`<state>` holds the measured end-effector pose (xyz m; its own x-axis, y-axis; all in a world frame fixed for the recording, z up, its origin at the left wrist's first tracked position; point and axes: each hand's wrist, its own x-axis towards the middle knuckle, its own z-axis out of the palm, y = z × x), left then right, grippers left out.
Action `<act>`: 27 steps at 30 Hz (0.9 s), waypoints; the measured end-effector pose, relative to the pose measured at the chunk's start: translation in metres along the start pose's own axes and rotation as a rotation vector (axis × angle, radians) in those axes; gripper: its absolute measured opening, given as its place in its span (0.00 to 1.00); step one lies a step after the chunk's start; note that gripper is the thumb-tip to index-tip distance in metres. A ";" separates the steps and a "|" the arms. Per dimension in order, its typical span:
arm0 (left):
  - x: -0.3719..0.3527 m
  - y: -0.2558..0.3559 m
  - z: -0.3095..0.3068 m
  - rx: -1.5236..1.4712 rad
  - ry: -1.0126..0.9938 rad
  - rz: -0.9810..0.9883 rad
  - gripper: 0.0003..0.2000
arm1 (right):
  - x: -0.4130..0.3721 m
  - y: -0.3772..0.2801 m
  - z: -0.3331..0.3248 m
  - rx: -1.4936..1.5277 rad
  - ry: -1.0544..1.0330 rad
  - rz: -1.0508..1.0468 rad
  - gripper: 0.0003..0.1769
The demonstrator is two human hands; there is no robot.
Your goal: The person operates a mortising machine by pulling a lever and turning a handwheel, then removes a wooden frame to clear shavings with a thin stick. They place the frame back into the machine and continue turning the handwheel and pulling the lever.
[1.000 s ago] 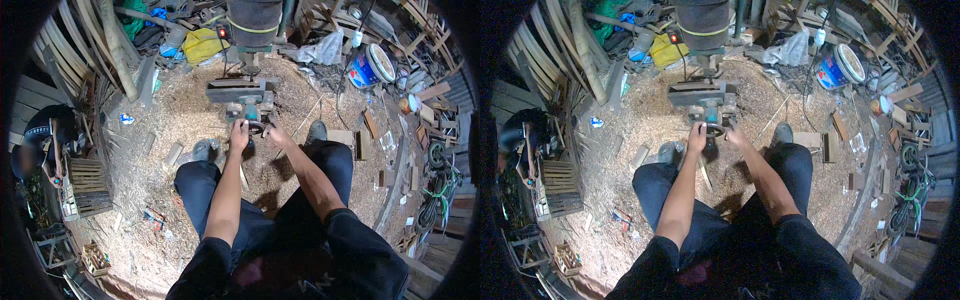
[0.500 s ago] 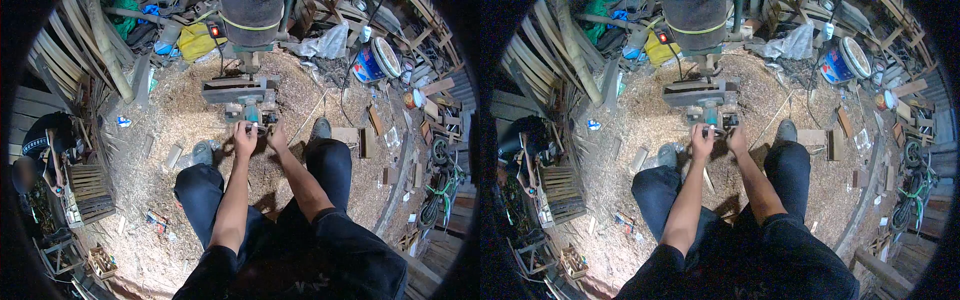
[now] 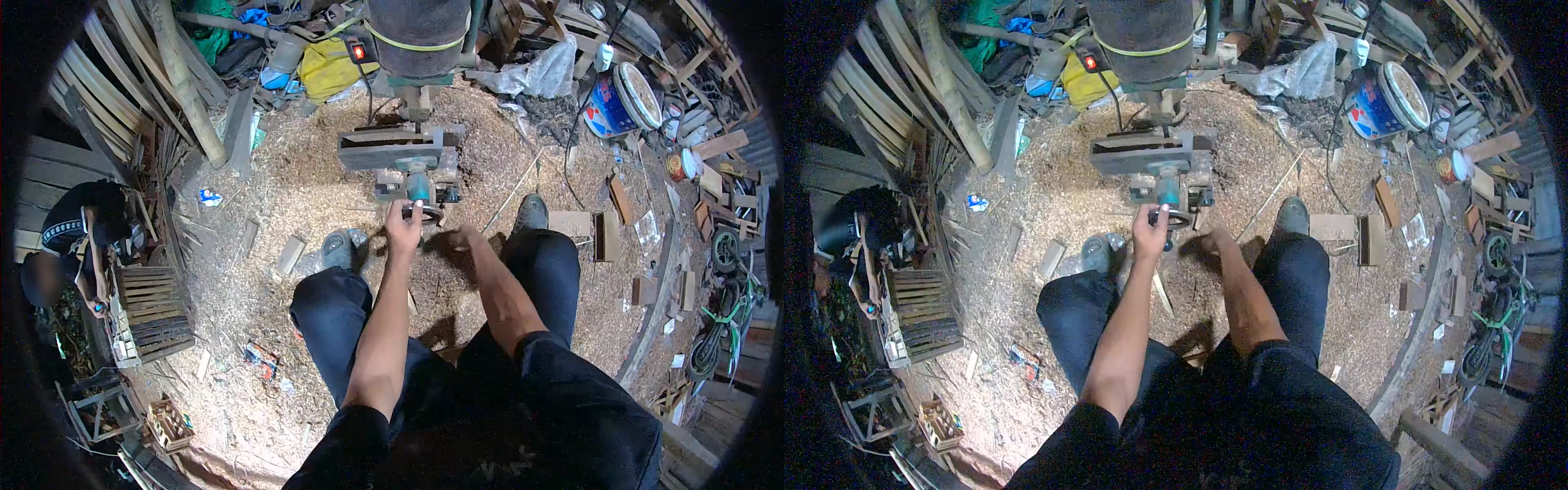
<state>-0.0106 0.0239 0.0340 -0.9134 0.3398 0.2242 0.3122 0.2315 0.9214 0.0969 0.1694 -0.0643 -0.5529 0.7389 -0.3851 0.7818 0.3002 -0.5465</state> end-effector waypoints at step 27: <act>0.006 0.009 -0.012 -0.059 -0.073 -0.029 0.09 | 0.002 0.000 -0.005 -0.133 -0.075 -0.064 0.61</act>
<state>-0.0167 0.0169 0.0475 -0.8996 0.3998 0.1758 0.2685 0.1889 0.9446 0.0975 0.1736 -0.0619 -0.6192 0.6698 -0.4097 0.7725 0.4263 -0.4706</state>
